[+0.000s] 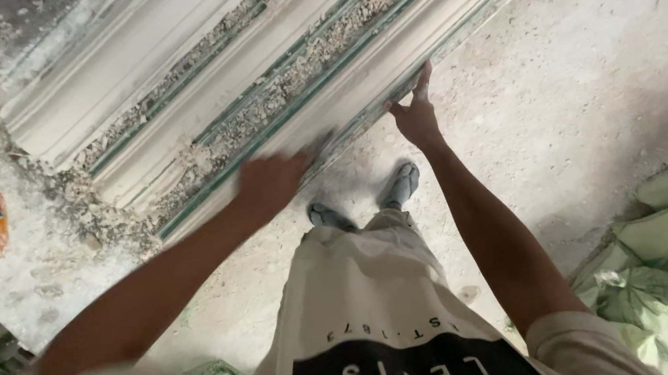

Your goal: The person scrapes excess plaster residue from the grooves of decorative white molding pieces laid on a work surface, using a small handheld scraper and steadying the pieces with the other hand. They work along the lengths of several molding strips, moving from one piece to the next and brushing off loosened debris.

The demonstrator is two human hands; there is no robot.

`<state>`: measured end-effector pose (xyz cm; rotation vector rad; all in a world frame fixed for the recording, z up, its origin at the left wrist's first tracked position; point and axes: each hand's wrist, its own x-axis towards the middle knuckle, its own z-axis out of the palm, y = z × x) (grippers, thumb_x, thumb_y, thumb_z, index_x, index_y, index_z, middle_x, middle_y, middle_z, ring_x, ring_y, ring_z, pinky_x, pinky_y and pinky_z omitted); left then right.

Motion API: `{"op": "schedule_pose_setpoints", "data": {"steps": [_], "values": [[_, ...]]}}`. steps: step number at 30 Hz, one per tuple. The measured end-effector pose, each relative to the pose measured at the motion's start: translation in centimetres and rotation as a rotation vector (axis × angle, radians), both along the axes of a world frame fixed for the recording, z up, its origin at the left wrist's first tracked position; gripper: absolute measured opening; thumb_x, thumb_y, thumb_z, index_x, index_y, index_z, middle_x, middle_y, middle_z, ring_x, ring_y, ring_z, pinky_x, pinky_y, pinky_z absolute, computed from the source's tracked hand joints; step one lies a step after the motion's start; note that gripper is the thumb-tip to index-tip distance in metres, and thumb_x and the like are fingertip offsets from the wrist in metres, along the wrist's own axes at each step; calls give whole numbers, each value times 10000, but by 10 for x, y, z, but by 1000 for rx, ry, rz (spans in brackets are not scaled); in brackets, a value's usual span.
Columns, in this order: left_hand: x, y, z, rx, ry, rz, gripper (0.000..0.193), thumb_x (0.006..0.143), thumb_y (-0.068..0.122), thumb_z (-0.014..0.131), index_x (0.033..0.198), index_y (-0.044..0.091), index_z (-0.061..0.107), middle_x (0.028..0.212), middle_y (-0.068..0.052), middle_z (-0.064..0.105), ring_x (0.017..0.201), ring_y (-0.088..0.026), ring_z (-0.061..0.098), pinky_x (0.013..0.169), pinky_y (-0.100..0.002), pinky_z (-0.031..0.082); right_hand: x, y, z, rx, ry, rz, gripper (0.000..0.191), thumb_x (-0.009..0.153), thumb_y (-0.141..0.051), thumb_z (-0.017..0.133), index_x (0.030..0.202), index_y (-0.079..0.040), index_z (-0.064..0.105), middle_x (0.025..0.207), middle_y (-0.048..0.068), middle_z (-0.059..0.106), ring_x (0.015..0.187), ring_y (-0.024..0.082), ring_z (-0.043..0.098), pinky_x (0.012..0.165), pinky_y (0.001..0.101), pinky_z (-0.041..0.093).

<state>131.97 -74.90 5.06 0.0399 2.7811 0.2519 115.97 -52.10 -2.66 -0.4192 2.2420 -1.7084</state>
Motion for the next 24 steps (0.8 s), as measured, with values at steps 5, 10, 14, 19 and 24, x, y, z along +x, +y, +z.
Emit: {"op": "schedule_pose_setpoints", "data": {"steps": [5, 10, 14, 19, 24], "values": [[-93, 52, -40, 170, 211, -18, 228, 1026, 326, 572, 1234, 290, 657, 882, -102, 718, 805, -317, 727, 677, -516, 539, -1, 1, 5, 116, -18, 10, 1194, 930, -70, 767, 1574, -134, -236, 1639, 312, 302, 1488, 404, 396, 1076, 439, 535], [-36, 13, -37, 143, 141, -76, 428, 980, 174, 516, 1381, 294, 602, 873, -134, 702, 784, -343, 717, 611, -510, 553, -4, 1, 2, 241, -24, -12, 1192, 944, -148, 800, 1618, -151, -182, 1598, 320, 401, 1442, 390, 496, 1102, 427, 503], [72, -44, 4, 57, 49, -77, 507, 959, 124, 501, 1455, 229, 483, 1145, -73, 718, 813, -328, 731, 563, -493, 582, 0, 1, -6, 206, -49, 1, 1188, 965, -164, 807, 1644, -149, -168, 1552, 325, 497, 1481, 380, 515, 1149, 420, 466], [186, -82, 15, -261, -134, -220, 596, 934, 117, 546, 1516, 164, 426, 1255, -89, 686, 789, -259, 744, 448, -365, 578, 0, -3, -4, 198, -7, 13, 1201, 952, -125, 810, 1601, -126, -200, 1626, 356, 303, 1459, 421, 461, 1101, 435, 473], [157, -45, -38, -109, 249, -218, 479, 913, 148, 597, 1381, 81, 524, 1318, -78, 671, 670, -240, 699, 458, -387, 557, 1, -8, 10, 260, -83, -6, 1195, 956, -175, 783, 1630, -116, -202, 1544, 338, 478, 1442, 402, 522, 1112, 428, 477]]}}
